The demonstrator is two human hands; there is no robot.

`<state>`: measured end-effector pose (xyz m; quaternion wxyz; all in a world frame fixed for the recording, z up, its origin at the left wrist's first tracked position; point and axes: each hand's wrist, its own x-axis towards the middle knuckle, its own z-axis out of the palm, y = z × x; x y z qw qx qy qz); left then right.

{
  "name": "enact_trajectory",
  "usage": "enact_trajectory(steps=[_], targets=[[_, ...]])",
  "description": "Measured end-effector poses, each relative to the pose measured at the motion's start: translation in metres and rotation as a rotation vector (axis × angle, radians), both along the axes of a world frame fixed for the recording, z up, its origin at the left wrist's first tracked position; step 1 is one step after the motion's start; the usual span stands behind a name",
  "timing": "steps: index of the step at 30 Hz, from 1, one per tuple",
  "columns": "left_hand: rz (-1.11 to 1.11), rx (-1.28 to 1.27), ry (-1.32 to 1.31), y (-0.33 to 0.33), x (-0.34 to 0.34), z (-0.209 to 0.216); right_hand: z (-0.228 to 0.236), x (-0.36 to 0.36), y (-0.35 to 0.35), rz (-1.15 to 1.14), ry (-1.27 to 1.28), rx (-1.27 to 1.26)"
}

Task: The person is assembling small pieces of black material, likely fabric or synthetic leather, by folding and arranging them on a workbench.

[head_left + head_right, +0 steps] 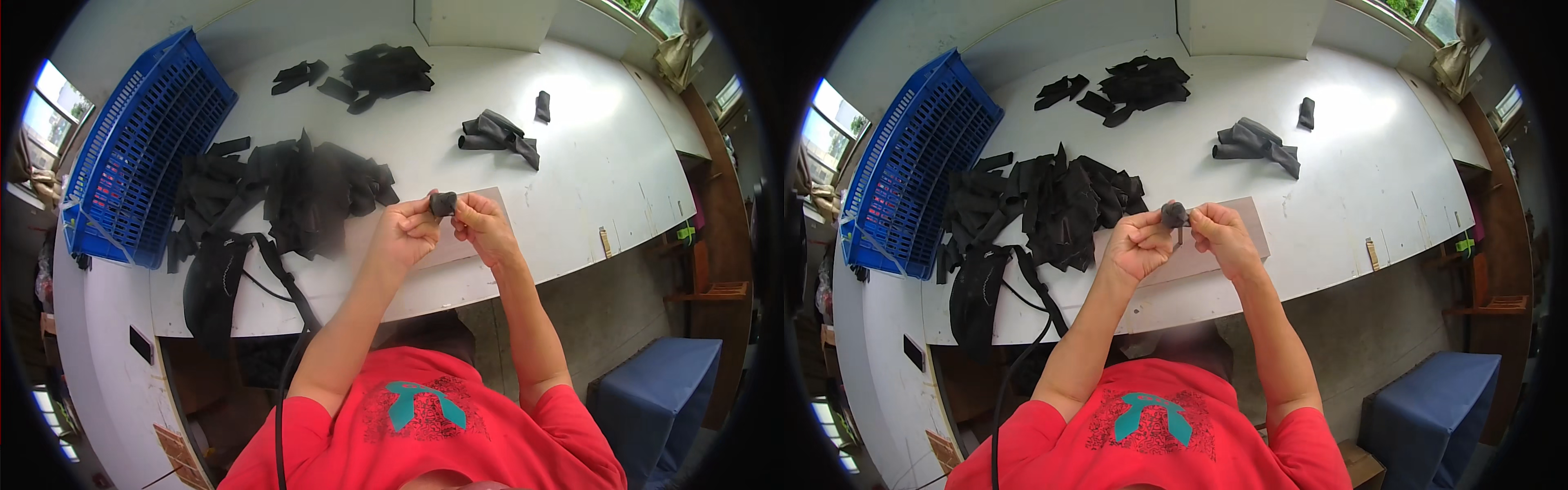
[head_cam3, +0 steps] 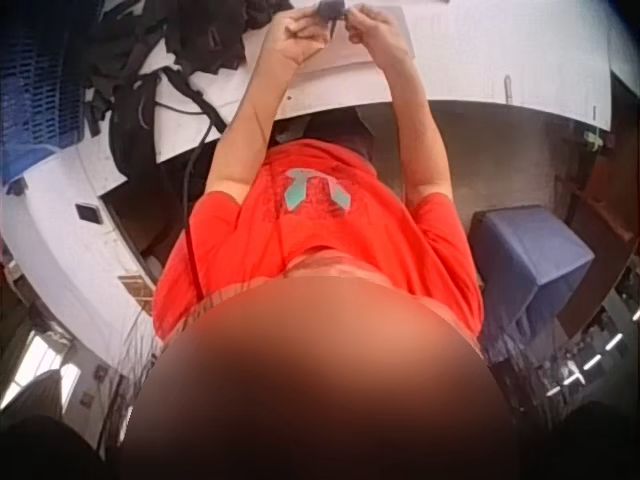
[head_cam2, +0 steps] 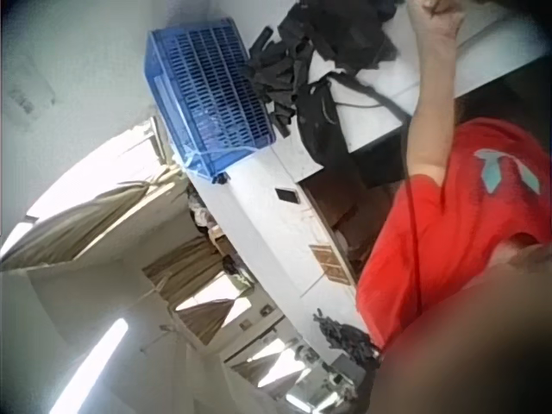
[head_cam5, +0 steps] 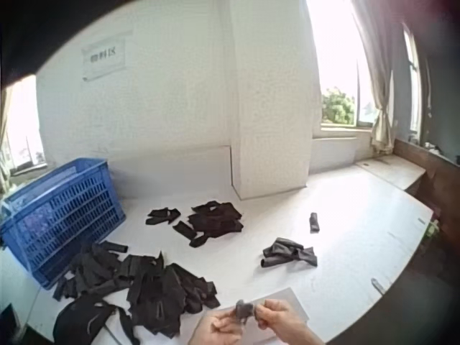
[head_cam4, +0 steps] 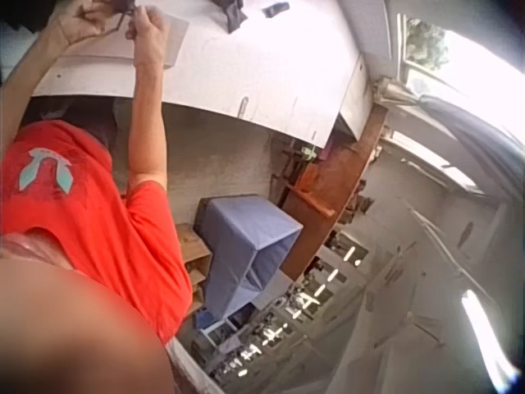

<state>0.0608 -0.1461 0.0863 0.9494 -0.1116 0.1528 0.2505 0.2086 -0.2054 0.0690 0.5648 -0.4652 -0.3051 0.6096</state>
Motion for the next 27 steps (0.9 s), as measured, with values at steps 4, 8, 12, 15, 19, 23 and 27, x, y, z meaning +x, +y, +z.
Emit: enact_trajectory(steps=[4, 8, 12, 15, 19, 23, 27], targets=[[0.157, -0.102, -0.136, 0.001, 0.0, 0.011, 0.038, -0.001, 0.02, 0.134, -0.149, 0.096], [0.132, 0.086, 0.092, -0.012, -0.005, -0.021, -0.01, 0.006, 0.013, 0.205, 0.074, -0.008], [0.095, 0.651, 0.53, -0.024, -0.008, -0.022, -0.023, 0.002, 0.005, 0.174, 0.16, 0.019], [0.309, 1.263, 1.029, -0.015, -0.006, -0.02, -0.009, 0.007, 0.011, 0.113, -0.153, 0.047], [0.259, 1.608, 0.869, -0.007, -0.007, -0.005, 0.007, 0.009, 0.004, -0.014, -0.464, 0.079], [0.392, 1.472, 0.829, -0.015, -0.006, 0.006, 0.055, -0.005, -0.002, -0.083, -1.137, 0.499], [0.427, 1.582, 1.017, -0.013, -0.012, -0.012, 0.026, -0.009, -0.001, 0.121, -1.661, 0.434]])
